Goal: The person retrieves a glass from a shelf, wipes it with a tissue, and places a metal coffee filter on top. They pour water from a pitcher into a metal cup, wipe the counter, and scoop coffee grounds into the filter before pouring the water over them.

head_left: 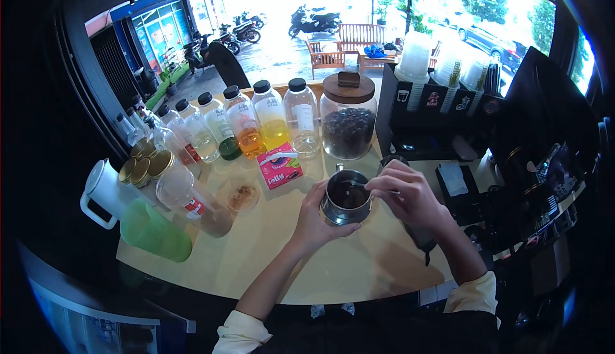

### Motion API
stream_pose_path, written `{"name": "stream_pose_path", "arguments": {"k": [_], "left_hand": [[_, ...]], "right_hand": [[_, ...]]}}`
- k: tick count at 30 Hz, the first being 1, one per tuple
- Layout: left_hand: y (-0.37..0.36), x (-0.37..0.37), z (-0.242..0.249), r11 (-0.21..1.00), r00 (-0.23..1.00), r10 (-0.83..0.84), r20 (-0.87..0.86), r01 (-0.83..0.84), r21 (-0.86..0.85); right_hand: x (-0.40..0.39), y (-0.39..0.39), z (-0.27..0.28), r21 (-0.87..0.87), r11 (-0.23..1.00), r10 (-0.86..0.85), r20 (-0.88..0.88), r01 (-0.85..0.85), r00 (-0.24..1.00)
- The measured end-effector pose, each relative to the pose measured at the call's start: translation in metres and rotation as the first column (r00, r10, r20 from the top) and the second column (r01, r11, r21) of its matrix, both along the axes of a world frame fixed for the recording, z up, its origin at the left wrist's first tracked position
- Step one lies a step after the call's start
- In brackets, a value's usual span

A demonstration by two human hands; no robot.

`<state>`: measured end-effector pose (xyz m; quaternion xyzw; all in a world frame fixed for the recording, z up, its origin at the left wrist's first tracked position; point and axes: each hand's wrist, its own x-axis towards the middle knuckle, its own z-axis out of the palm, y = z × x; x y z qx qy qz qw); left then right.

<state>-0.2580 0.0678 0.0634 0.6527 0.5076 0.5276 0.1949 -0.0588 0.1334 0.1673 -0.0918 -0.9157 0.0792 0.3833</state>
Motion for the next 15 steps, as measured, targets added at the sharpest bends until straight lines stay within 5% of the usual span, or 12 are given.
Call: {"name": "stream_pose_path", "arguments": {"k": [2,6,11,15], "left_hand": [[0.002,-0.003,0.001,1.000,1.000,-0.002,-0.005,0.002,0.015],[0.008,-0.016,0.008,0.986,0.987,-0.158,-0.007,0.158,-0.049],[0.019,-0.037,0.011,0.911,0.926,-0.364,0.102,0.377,-0.169],[0.028,-0.044,0.008,0.866,0.891,-0.443,0.095,0.453,-0.211]], "right_hand": [[-0.001,-0.005,-0.002,-0.127,0.986,0.110,-0.014,-0.111,0.994],[0.002,-0.008,0.002,-0.014,1.000,0.015,0.003,-0.015,1.000],[0.004,-0.010,-0.006,-0.087,0.991,0.102,-0.010,-0.102,0.995],[0.008,-0.001,-0.004,-0.089,0.996,0.010,0.024,-0.007,1.000]]}}
